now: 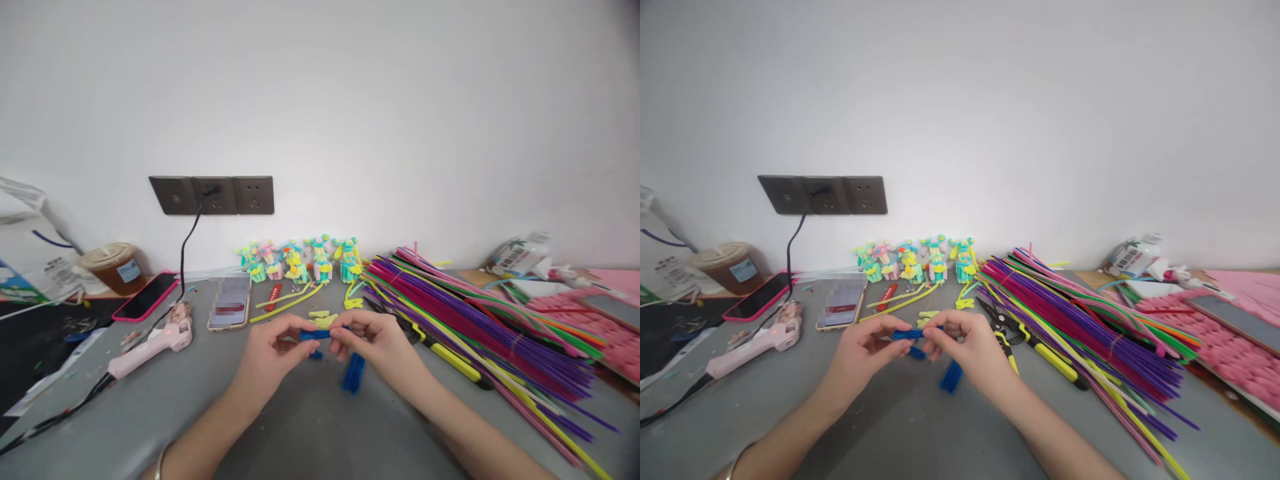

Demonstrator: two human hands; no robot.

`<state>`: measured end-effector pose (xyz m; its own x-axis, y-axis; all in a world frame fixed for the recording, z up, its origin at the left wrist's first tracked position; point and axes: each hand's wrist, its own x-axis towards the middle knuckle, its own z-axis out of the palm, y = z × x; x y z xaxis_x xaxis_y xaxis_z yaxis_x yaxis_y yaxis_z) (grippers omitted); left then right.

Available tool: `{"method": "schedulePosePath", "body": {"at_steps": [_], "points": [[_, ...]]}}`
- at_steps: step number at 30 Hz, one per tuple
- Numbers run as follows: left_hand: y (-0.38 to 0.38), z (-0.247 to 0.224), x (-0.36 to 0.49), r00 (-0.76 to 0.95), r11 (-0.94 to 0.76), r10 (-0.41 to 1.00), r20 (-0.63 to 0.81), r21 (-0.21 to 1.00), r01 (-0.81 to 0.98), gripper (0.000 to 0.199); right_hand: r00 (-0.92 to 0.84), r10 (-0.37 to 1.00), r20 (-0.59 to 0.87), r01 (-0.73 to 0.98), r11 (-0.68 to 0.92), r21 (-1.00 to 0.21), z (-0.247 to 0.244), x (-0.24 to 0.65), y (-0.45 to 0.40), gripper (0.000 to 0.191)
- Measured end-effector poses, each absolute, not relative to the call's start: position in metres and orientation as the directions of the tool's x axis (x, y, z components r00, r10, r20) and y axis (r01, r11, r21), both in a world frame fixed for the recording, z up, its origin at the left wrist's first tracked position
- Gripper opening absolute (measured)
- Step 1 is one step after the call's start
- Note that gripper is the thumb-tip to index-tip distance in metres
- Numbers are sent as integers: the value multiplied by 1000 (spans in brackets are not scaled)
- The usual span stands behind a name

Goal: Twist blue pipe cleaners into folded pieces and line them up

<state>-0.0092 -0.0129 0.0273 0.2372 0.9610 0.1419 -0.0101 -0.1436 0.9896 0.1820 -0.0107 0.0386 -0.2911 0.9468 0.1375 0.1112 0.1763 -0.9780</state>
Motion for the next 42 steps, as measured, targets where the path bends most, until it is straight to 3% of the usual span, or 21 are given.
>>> {"method": "schedulePosePath", "body": {"at_steps": [5, 14, 20, 26, 42], "points": [[-12, 29, -9, 266, -74, 960, 91, 995, -73, 19, -307, 940, 153, 6, 163, -987, 35, 184, -8, 24], [-9, 28, -11, 243, -112, 962, 124, 992, -61, 15, -295, 933, 207, 115, 249, -962, 34, 185, -5, 22], [-8, 26, -11, 276, -84, 954, 115, 989, -123, 16, -400, 893, 206, 191, 301, -934, 32, 182, -5, 12], [-6, 21, -13, 306, -94, 948, 91, 996, -5, 14, -400, 884, 243, 197, 341, -919, 31, 181, -9, 16], [-8, 24, -9, 406, 25, 911, -72, 992, 120, 17, -287, 947, 142, -126, 110, -986, 30, 178, -9, 23]]}}
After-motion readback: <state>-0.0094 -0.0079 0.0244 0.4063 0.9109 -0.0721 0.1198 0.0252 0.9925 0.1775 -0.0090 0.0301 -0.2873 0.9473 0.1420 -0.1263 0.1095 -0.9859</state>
